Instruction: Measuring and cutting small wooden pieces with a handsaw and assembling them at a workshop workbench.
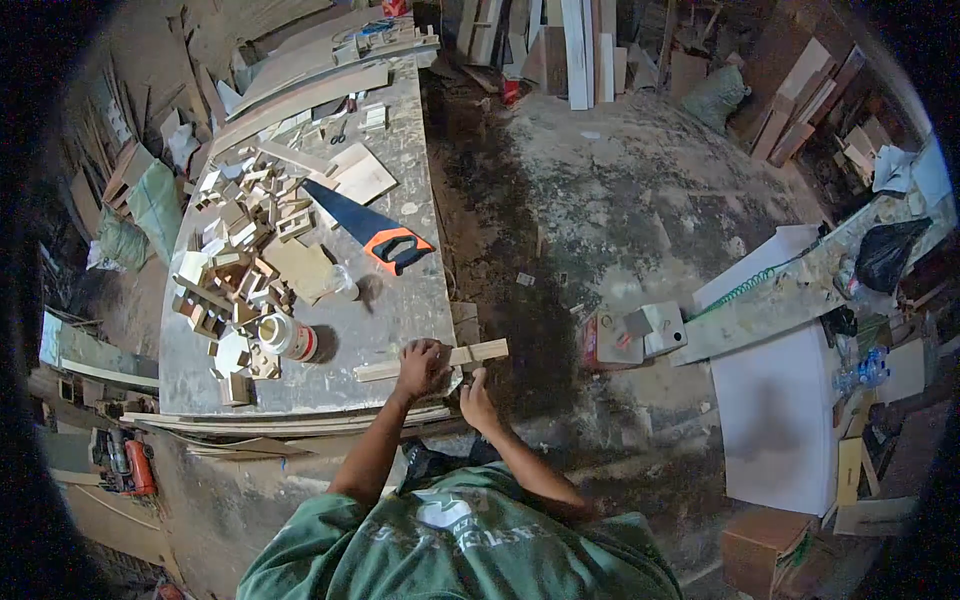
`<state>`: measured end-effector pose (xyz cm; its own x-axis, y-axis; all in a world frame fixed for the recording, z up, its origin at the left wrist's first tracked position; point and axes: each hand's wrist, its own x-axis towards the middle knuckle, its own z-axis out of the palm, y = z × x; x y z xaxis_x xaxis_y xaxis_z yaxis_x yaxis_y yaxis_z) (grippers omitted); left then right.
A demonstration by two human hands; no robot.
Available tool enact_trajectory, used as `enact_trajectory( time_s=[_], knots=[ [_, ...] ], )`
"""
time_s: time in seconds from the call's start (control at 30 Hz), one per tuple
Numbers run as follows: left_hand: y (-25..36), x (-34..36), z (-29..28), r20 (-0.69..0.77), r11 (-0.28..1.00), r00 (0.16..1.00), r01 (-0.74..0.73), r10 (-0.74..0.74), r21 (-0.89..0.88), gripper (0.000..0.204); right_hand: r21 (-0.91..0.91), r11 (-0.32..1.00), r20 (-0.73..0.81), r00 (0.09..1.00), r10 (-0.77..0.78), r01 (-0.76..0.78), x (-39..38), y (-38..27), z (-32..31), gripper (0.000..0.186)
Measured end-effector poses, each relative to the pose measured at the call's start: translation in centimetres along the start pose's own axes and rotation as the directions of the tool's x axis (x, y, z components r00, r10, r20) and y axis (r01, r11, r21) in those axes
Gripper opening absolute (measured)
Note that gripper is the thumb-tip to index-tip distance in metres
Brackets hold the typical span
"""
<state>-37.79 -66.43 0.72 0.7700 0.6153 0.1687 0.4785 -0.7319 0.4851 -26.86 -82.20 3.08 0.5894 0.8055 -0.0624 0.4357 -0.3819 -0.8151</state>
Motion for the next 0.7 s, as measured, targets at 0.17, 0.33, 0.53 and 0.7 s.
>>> enact_trajectory(
  time_s=[0.17, 0.33, 0.53, 0.7],
  knots=[
    [-0.1, 0.6, 0.0, 0.017, 0.999, 0.999, -0.034, 0.034, -0.003, 0.047, -0.022, 0.996, 0.015, 0.996, 0.085, -0.084, -0.1, 0.5, 0.8, 0.033],
    [0.4, 0.3, -2.2, 0.005, 0.999, 1.000, -0.024, 0.024, 0.021, 0.043, 0.014, 0.998, -0.014, 0.998, 0.055, -0.055, -0.8, -2.3, -0.3, 0.033],
    [7.8, 4.0, -10.7, 0.176, 0.819, 0.977, 0.197, -0.120, -0.539, 0.043, 0.234, 0.964, -0.154, 0.984, -0.094, 0.128, -0.2, -8.0, -7.5, 0.028],
    [10.4, 5.6, -16.0, 0.076, 0.433, 0.996, 0.091, -0.052, -0.897, 0.041, 0.148, 0.952, -0.153, 0.957, -0.246, 0.268, 0.5, -14.2, -13.5, 0.032]
  ],
)
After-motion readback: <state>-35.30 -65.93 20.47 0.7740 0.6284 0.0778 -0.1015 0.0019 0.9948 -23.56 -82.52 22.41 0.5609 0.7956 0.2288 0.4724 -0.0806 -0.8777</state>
